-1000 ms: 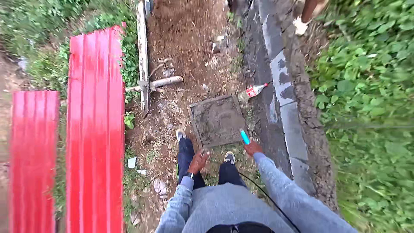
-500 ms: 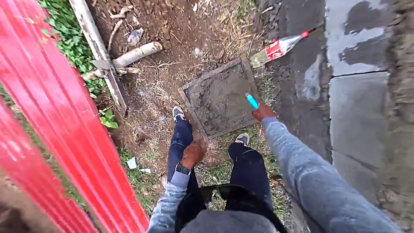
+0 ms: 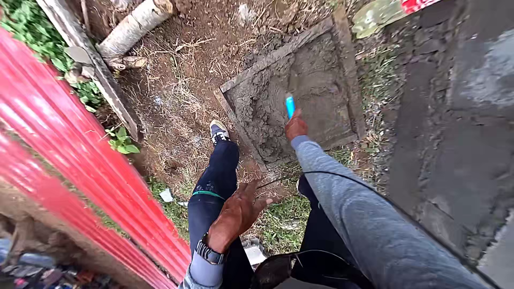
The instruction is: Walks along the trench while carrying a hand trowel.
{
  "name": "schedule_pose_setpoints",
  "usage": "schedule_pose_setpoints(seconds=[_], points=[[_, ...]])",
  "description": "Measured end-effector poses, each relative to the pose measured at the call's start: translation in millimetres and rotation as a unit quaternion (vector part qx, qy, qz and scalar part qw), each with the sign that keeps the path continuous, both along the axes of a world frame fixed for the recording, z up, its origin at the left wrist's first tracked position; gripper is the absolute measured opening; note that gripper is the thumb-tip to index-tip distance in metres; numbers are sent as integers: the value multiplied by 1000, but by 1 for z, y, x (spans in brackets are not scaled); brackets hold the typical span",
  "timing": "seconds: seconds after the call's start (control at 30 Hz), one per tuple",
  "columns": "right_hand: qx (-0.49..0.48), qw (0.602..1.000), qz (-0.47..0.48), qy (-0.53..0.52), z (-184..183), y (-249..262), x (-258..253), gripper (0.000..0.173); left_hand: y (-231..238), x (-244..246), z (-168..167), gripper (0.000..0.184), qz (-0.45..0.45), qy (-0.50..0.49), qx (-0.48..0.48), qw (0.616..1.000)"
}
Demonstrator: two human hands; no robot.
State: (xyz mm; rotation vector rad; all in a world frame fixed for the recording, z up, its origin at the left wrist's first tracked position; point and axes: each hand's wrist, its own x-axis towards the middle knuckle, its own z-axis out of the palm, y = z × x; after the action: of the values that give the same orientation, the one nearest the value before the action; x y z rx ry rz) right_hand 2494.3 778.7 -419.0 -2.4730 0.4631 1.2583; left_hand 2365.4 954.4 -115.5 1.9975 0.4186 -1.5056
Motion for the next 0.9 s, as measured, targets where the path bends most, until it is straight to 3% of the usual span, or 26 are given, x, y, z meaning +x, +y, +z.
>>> schedule_pose_setpoints(seconds=[0.1, 0.23, 0.37, 0.47, 0.57, 0.77, 0.9], points=[[12, 996, 91, 10, -2, 2, -36, 51, 7, -1, 0, 73, 0, 8, 3, 1000], [14, 976, 216, -12, 14, -64, -43, 42, 16, -2, 2, 73, 11, 8, -5, 1000], [-34, 994, 99, -31, 18, -101, 6, 56, 18, -12, -2, 74, 13, 10, -19, 1000], [-43, 992, 118, -31, -9, -99, 45, 62, 17, -19, -5, 73, 15, 9, -31, 999], [-10, 983, 181, -36, -27, -69, 45, 58, 22, -25, -4, 74, 19, -5, -22, 1000], [38, 966, 256, -14, -32, -48, 21, 49, 29, -29, 0, 74, 20, -1, -15, 1000], [71, 939, 337, 15, -36, -55, 49, 45, 29, -27, 2, 73, 14, -6, -18, 1000]])
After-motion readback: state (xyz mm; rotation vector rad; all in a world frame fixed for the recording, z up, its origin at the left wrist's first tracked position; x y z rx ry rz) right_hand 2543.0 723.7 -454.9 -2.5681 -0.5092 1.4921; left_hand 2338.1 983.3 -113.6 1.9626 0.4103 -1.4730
